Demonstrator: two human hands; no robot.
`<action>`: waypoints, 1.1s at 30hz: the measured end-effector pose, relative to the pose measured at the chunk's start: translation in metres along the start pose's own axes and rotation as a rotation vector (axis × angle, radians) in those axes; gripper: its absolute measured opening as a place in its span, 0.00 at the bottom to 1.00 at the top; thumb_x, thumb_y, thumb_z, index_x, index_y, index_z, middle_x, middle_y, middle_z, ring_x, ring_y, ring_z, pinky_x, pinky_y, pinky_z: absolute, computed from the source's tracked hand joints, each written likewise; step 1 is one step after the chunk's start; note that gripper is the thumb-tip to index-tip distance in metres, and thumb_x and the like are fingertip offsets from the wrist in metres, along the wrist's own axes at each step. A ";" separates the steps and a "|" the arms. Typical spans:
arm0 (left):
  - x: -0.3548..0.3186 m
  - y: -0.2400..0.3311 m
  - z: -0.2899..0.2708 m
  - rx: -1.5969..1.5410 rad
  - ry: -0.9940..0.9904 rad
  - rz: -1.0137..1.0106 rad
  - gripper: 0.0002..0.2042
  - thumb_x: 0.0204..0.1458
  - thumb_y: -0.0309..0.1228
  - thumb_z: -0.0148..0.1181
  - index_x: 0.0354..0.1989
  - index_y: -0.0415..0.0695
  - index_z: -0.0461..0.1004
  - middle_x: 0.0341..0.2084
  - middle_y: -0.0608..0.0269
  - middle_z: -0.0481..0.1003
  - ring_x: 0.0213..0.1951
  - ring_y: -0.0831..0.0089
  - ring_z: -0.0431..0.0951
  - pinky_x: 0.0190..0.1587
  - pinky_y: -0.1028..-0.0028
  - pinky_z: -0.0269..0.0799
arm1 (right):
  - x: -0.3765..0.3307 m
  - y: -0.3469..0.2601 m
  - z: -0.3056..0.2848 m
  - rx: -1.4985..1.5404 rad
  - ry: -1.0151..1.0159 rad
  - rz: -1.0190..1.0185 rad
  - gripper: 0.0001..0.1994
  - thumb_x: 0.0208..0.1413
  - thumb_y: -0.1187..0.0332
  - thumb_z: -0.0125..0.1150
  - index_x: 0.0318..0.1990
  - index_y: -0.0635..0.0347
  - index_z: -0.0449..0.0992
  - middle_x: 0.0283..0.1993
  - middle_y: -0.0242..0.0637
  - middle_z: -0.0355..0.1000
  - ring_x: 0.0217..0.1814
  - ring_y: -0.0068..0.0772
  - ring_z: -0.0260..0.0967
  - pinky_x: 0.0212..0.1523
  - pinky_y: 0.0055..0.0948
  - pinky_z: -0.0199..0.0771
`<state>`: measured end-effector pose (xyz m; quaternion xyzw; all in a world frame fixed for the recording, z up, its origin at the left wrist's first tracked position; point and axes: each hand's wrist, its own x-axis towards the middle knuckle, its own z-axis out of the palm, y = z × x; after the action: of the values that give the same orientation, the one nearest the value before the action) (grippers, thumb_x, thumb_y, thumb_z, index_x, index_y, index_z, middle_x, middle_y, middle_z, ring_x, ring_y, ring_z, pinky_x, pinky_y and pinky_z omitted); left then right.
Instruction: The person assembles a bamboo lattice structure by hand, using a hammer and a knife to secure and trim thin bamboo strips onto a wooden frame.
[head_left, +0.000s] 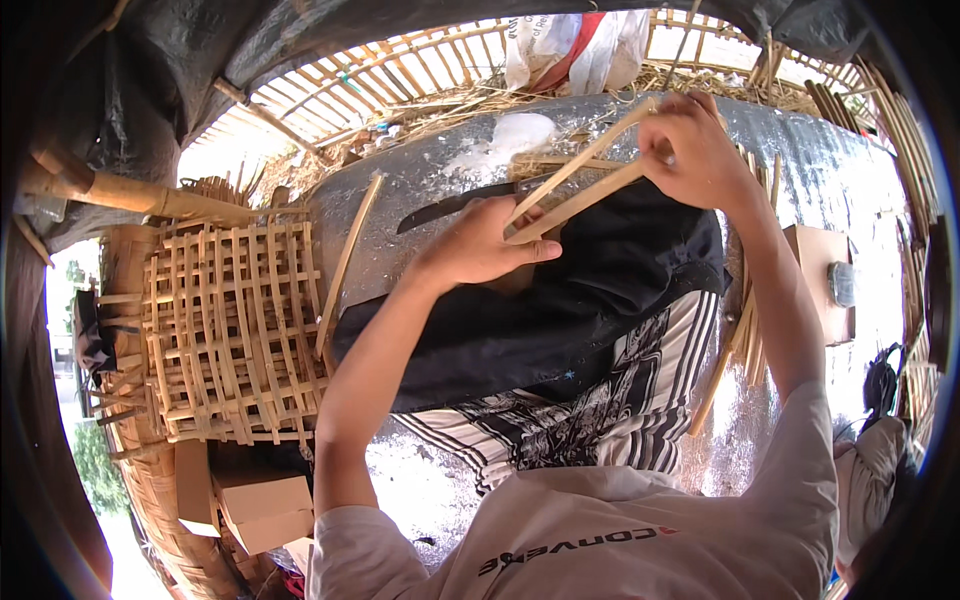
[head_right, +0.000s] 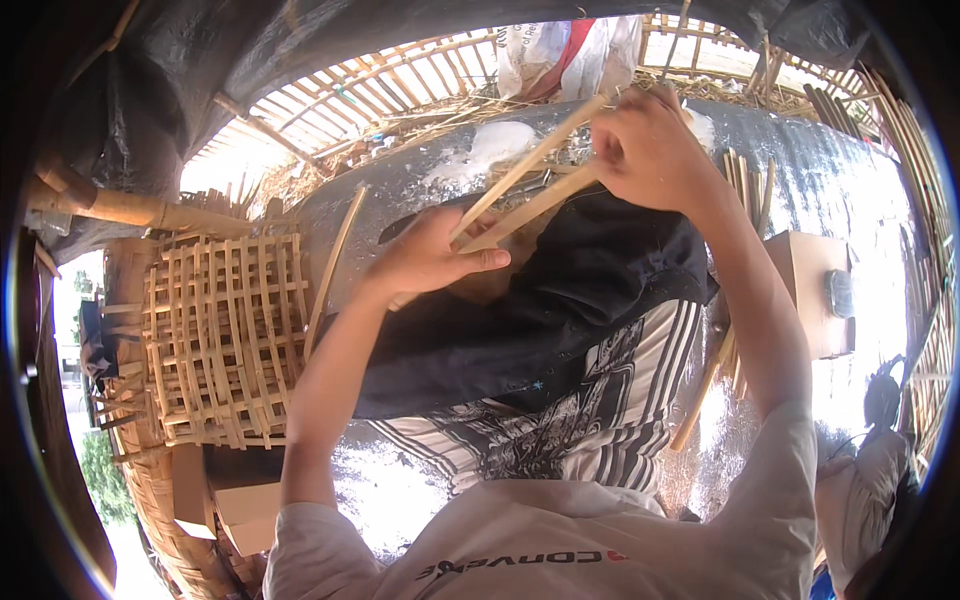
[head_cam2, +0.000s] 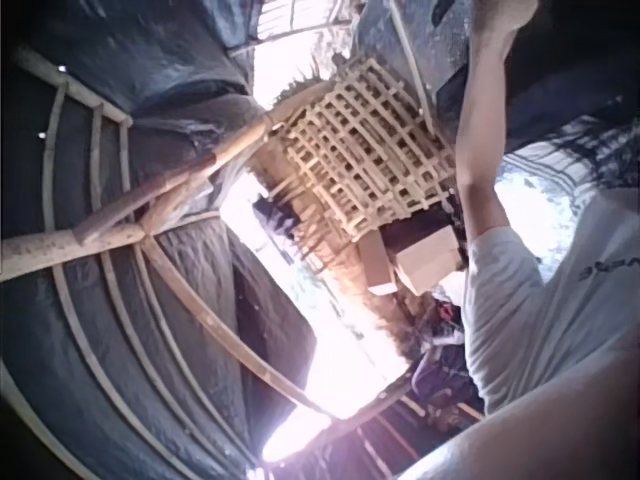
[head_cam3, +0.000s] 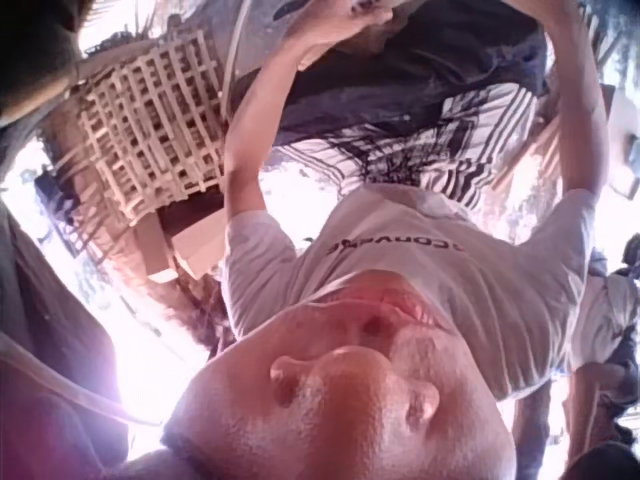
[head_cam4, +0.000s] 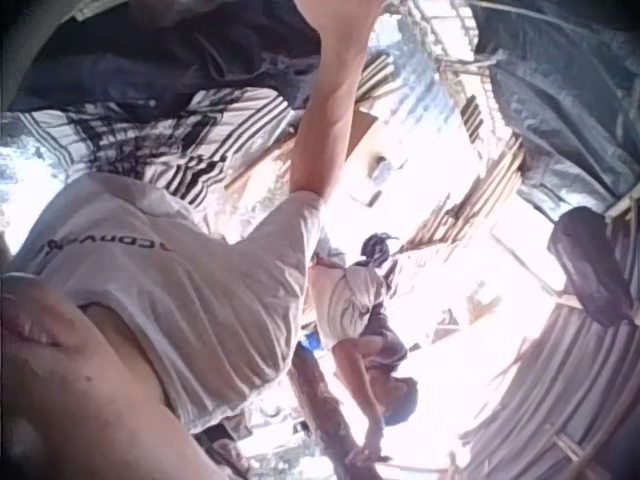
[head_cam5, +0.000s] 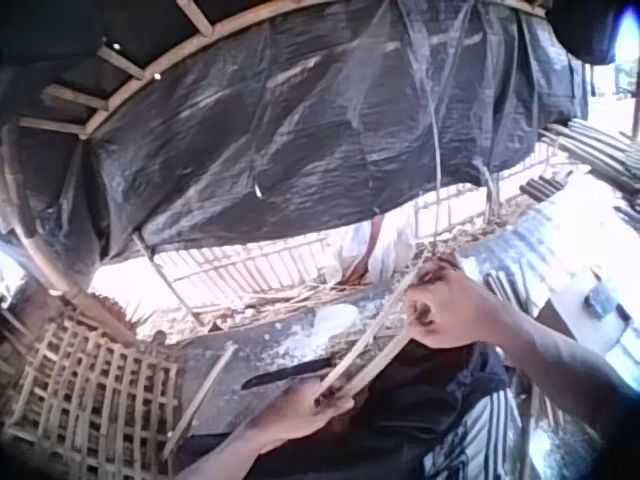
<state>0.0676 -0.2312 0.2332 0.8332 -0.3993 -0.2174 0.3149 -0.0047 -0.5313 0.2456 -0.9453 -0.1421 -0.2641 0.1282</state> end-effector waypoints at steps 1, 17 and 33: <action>0.004 -0.012 0.008 0.002 0.005 -0.037 0.17 0.54 0.43 0.66 0.44 0.44 0.80 0.36 0.59 0.82 0.35 0.69 0.82 0.41 0.69 0.74 | 0.006 0.000 0.003 -0.029 0.090 -0.042 0.07 0.44 0.70 0.63 0.33 0.55 0.75 0.32 0.35 0.76 0.45 0.42 0.71 0.53 0.40 0.64; 0.046 -0.026 -0.001 -0.302 0.507 -0.255 0.11 0.57 0.35 0.63 0.36 0.36 0.78 0.26 0.63 0.81 0.28 0.80 0.75 0.32 0.74 0.69 | -0.058 -0.169 0.116 1.914 -0.443 0.786 0.18 0.64 0.62 0.59 0.56 0.61 0.69 0.48 0.34 0.75 0.46 0.26 0.73 0.44 0.27 0.72; 0.088 -0.047 -0.037 0.221 0.658 -0.142 0.39 0.57 0.70 0.40 0.41 0.42 0.81 0.21 0.57 0.76 0.31 0.61 0.79 0.40 0.62 0.72 | -0.013 -0.107 0.170 1.681 -0.083 0.921 0.04 0.69 0.68 0.50 0.46 0.56 0.68 0.34 0.35 0.74 0.31 0.22 0.72 0.28 0.22 0.71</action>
<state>0.1664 -0.2659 0.2165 0.9132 -0.2387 0.0860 0.3188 0.0269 -0.3807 0.1162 -0.5159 0.0958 0.0342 0.8506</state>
